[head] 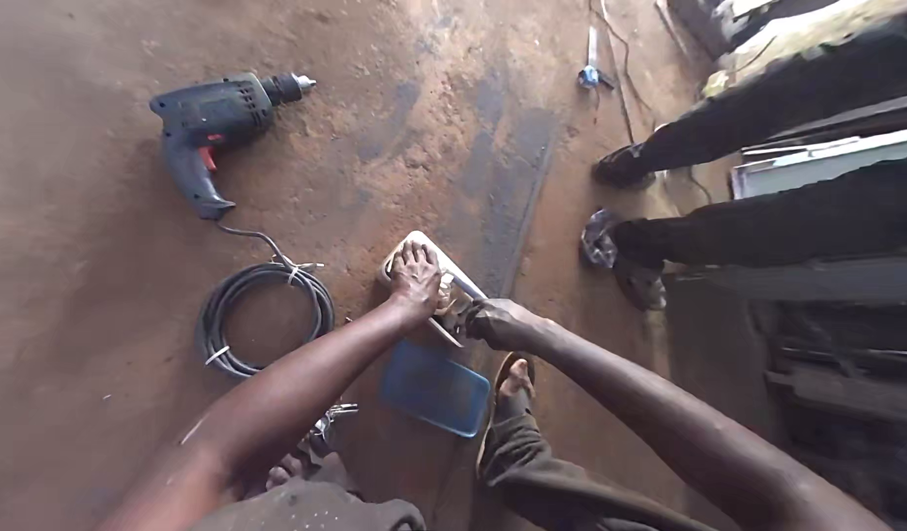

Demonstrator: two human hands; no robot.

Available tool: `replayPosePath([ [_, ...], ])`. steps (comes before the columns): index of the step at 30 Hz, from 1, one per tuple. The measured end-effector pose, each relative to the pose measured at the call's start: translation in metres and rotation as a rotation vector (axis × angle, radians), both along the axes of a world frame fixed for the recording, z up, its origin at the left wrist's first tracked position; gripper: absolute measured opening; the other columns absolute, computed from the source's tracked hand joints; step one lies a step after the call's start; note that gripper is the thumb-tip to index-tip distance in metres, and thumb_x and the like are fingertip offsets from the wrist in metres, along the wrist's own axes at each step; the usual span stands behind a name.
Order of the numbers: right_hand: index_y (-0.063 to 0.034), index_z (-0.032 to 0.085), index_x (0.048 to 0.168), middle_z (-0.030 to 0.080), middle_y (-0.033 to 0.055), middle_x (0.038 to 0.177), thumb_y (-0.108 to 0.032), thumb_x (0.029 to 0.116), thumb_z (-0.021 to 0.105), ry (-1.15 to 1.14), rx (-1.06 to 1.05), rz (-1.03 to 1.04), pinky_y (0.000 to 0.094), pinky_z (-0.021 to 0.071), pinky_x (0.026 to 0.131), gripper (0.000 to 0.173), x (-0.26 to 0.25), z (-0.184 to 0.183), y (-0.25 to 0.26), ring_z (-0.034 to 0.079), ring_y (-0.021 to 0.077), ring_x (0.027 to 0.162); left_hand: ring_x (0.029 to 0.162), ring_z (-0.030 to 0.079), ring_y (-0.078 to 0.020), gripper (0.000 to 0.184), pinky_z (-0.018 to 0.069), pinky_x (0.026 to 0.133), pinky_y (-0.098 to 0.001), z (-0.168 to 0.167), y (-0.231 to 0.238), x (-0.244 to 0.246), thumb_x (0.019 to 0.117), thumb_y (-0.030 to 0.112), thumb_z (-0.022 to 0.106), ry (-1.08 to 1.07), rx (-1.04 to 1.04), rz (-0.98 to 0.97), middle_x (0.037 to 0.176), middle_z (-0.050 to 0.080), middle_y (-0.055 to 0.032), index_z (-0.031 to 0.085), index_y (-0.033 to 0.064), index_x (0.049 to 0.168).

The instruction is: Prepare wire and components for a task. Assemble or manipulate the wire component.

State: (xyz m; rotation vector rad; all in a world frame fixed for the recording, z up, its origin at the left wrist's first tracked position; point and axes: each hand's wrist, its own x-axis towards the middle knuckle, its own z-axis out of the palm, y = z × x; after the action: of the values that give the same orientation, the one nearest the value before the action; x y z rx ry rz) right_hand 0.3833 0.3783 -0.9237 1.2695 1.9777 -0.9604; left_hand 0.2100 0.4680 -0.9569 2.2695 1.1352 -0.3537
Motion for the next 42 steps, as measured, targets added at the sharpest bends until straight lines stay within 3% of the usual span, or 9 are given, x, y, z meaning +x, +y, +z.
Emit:
replayPosePath([
  [5, -0.004, 0.077, 0.096, 0.075, 0.0131, 0.097, -0.002, 0.0956, 0.06, 0.159, 0.126, -0.008, 0.0513, 0.0548, 0.091, 0.017, 0.01, 0.011, 0.003, 0.071, 0.0315, 0.097, 0.152, 0.028, -0.0411, 0.096, 0.0253, 0.123, -0.0529, -0.013, 0.0, -0.016, 0.0834, 0.034, 0.079, -0.119, -0.031, -0.01, 0.161, 0.032, -0.0278, 0.03, -0.0036, 0.157],
  [10, -0.0087, 0.08, 0.095, 0.076, 0.0038, 0.09, -0.008, 0.0942, 0.067, 0.319, 0.276, -0.242, 0.039, 0.0591, 0.077, 0.013, 0.027, 0.071, 0.016, 0.072, 0.0148, 0.08, 0.152, 0.03, -0.0399, 0.058, 0.0161, 0.125, -0.0588, 0.004, -0.018, -0.034, 0.0959, 0.016, 0.064, -0.315, 0.071, -0.22, 0.161, 0.039, -0.0202, 0.049, 0.0035, 0.151],
  [17, -0.0036, 0.077, 0.094, 0.074, -0.0001, 0.079, 0.003, 0.0875, 0.071, 0.566, 0.365, -0.652, 0.0203, 0.0556, 0.061, 0.011, 0.046, 0.102, 0.03, 0.065, 0.0029, 0.064, 0.159, 0.002, -0.0312, 0.093, -0.0051, 0.122, -0.0655, -0.011, -0.022, -0.031, 0.0977, 0.076, 0.033, -0.1, -0.093, -0.462, 0.172, 0.015, -0.0081, 0.025, 0.0121, 0.164],
  [19, -0.0029, 0.077, 0.094, 0.074, 0.0007, 0.079, 0.002, 0.0878, 0.069, 0.686, 0.368, -0.749, 0.0206, 0.0573, 0.062, 0.011, 0.04, 0.097, 0.032, 0.066, 0.0042, 0.065, 0.158, 0.014, -0.0316, 0.08, 0.0004, 0.124, -0.0649, -0.005, -0.015, -0.039, 0.1025, 0.063, 0.044, -0.238, -0.136, -0.4, 0.169, 0.024, -0.0119, 0.033, 0.0089, 0.161],
  [21, -0.0029, 0.077, 0.095, 0.074, 0.0011, 0.079, 0.0, 0.088, 0.069, 0.803, 0.347, -0.786, 0.0216, 0.0579, 0.063, 0.011, 0.032, 0.09, 0.035, 0.067, 0.0053, 0.066, 0.148, 0.041, -0.0317, 0.056, 0.0213, 0.124, -0.0583, -0.004, -0.012, -0.055, 0.0999, 0.02, 0.061, -0.584, -0.143, -0.162, 0.156, 0.047, -0.0183, 0.048, 0.001, 0.15],
  [23, -0.0027, 0.076, 0.095, 0.074, 0.0018, 0.08, 0.0, 0.0885, 0.069, 0.893, 0.323, -0.831, 0.0231, 0.0591, 0.065, 0.01, 0.014, 0.085, 0.036, 0.067, 0.0065, 0.067, 0.129, 0.06, -0.0259, 0.049, 0.0447, 0.112, -0.0446, 0.013, -0.012, -0.076, 0.0943, -0.003, 0.053, -0.89, -0.314, 0.188, 0.141, 0.061, -0.0177, 0.055, -0.0028, 0.143],
  [27, -0.0024, 0.075, 0.098, 0.075, 0.003, 0.083, 0.001, 0.0894, 0.069, 1.027, 0.332, -1.043, 0.0284, 0.0621, 0.071, 0.011, -0.038, 0.068, 0.033, 0.07, 0.0102, 0.071, 0.106, 0.07, -0.0255, 0.05, 0.0592, 0.093, -0.0417, 0.04, -0.024, -0.123, 0.096, 0.006, 0.049, -1.268, -1.094, 0.548, 0.126, 0.067, -0.0175, 0.051, 0.0, 0.146],
  [34, 0.002, 0.074, 0.103, 0.075, 0.006, 0.085, 0.001, 0.0921, 0.07, 1.086, 0.193, -1.007, 0.0266, 0.0613, 0.069, 0.012, -0.096, 0.045, 0.029, 0.07, 0.0098, 0.072, 0.073, 0.066, -0.0124, 0.015, 0.058, 0.07, -0.0242, 0.052, -0.045, -0.161, 0.0981, 0.005, 0.064, -1.192, -0.638, 0.771, 0.087, 0.072, -0.0066, 0.073, 0.0019, 0.109],
  [42, -0.0092, 0.077, 0.104, 0.074, -0.0012, 0.084, -0.014, 0.0966, 0.068, 0.795, 0.186, -0.629, 0.0263, 0.0579, 0.069, 0.012, -0.134, 0.011, 0.018, 0.067, 0.004, 0.07, 0.068, 0.067, -0.0095, 0.013, 0.0592, 0.064, -0.0252, 0.075, -0.043, -0.22, 0.0976, 0.009, 0.063, -0.983, -0.178, 0.932, 0.083, 0.071, -0.0012, 0.071, 0.0048, 0.106],
])
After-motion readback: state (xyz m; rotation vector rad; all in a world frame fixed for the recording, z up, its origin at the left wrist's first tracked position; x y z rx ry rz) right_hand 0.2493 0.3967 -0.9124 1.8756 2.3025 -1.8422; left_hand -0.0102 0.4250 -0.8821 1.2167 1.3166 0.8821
